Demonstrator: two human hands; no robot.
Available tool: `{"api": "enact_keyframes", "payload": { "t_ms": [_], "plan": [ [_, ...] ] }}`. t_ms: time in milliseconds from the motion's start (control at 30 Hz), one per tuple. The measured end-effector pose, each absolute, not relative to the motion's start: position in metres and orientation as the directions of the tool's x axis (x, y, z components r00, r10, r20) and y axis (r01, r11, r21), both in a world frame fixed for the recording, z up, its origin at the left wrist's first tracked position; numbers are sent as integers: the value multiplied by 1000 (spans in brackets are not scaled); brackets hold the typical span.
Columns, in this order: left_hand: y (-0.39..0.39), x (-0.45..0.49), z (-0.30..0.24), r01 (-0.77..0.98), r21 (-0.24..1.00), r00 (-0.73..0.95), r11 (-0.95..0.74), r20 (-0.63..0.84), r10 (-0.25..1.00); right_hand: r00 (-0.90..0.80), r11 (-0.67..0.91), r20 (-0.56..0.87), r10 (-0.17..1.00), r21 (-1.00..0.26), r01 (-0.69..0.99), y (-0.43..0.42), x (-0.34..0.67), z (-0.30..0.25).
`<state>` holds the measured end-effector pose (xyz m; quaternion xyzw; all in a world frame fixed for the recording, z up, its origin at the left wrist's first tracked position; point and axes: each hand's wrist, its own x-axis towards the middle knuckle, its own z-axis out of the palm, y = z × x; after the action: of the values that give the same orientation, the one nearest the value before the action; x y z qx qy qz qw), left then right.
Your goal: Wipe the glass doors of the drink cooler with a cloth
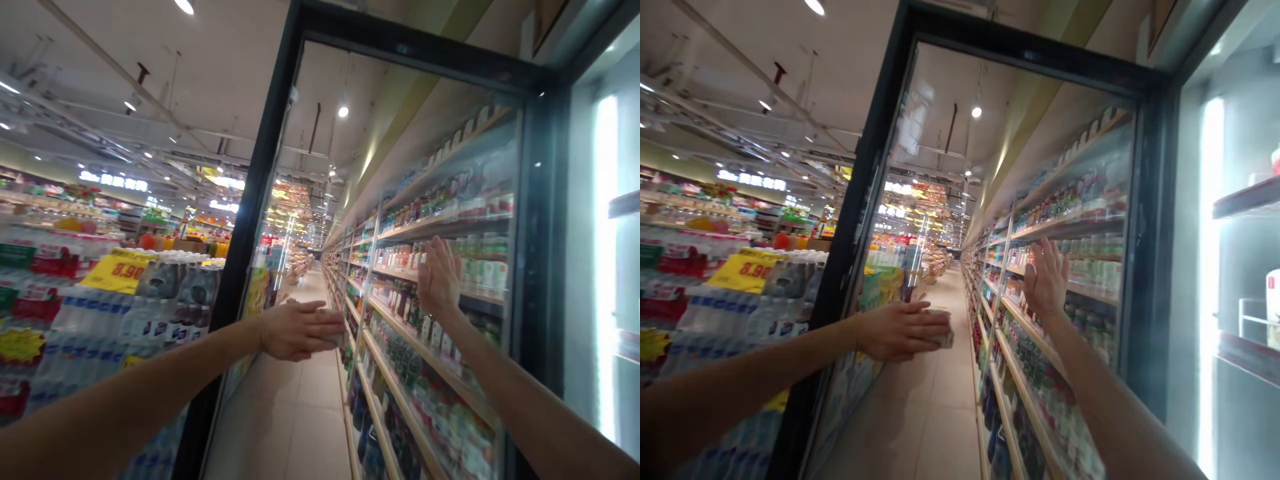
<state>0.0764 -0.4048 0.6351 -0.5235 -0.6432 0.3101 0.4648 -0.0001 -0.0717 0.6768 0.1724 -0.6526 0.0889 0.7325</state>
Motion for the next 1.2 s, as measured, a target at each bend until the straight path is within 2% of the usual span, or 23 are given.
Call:
{"api": "enact_keyframes", "payload": {
  "t_ms": [33, 67, 133, 167, 200, 233, 300, 333, 367, 400, 433, 500, 567, 633, 700, 767, 800, 833, 933, 967, 1033, 1133, 1200],
  "plan": [
    [-408, 76, 636, 372, -873, -37, 317, 327, 944, 136, 925, 986, -94, 137, -354, -72, -1, 677],
    [-411, 76, 639, 326, -823, -65, 465, 471, 880, 141, 925, 985, -95, 139, -352, -72, -1, 677],
    [-413, 76, 642, 207, -631, -86, 748, 750, 656, 145, 924, 984, -99, 145, -353, -72, -2, 677],
    [-412, 76, 639, 178, -577, -84, 797, 798, 596, 142, 924, 985, -100, 144, -355, -72, -2, 677],
    [-410, 76, 632, 190, -605, -86, 773, 774, 627, 139, 923, 985, -99, 143, -357, -71, -2, 677],
    [-408, 76, 623, 238, -697, -86, 677, 679, 729, 137, 922, 986, -99, 142, -359, -71, -2, 677],
    [-403, 76, 605, 365, -858, -60, 361, 365, 929, 138, 922, 986, -96, 140, -360, -71, -2, 677],
    [-402, 76, 600, 407, -881, -41, 240, 244, 969, 140, 922, 985, -96, 141, -361, -70, -2, 676],
    [-402, 77, 600, 423, -885, -31, 195, 201, 979, 147, 921, 984, -99, 146, -361, -70, -2, 676],
    [-404, 78, 604, 410, -879, -37, 246, 253, 967, 153, 920, 983, -101, 151, -362, -70, -2, 676],
    [-407, 79, 612, 371, -850, -54, 373, 381, 923, 157, 919, 982, -103, 155, -362, -69, -2, 676],
    [-414, 81, 627, 258, -693, -90, 673, 677, 731, 161, 919, 981, -106, 158, -361, -69, -1, 676],
    [-421, 84, 626, 198, -573, -127, 796, 790, 600, 162, 920, 981, -104, 157, -360, -69, 0, 676],
    [-423, 86, 605, 293, -686, -156, 666, 653, 741, 165, 919, 981, -103, 158, -360, -69, 0, 676],
    [-422, 88, 576, 444, -813, -131, 377, 357, 925, 176, 919, 978, -108, 166, -357, -69, 0, 676],
    [-422, 88, 563, 527, -828, -111, 192, 157, 981, 178, 922, 978, -111, 168, -350, -69, 0, 677],
    [-423, 87, 566, 527, -826, -124, 199, 157, 980, 177, 923, 978, -110, 167, -346, -69, 0, 676],
    [-425, 87, 574, 495, -823, -149, 278, 235, 960, 174, 924, 979, -110, 166, -345, -70, 0, 676],
    [-428, 85, 604, 293, -695, -170, 656, 638, 751, 156, 921, 982, -110, 160, -354, -70, 1, 676],
    [-427, 84, 607, 249, -657, -154, 711, 698, 699, 150, 921, 983, -108, 156, -357, -71, 1, 676],
    [-421, 81, 598, 278, -730, -121, 625, 618, 776, 137, 923, 985, -102, 145, -356, -71, 0, 676],
    [-409, 78, 571, 413, -878, -34, 242, 251, 967, 130, 927, 986, -102, 141, -348, -71, 0, 677],
    [-404, 76, 572, 418, -885, -23, 204, 214, 976, 132, 926, 986, -101, 141, -350, -71, 0, 677]
  ]
}}
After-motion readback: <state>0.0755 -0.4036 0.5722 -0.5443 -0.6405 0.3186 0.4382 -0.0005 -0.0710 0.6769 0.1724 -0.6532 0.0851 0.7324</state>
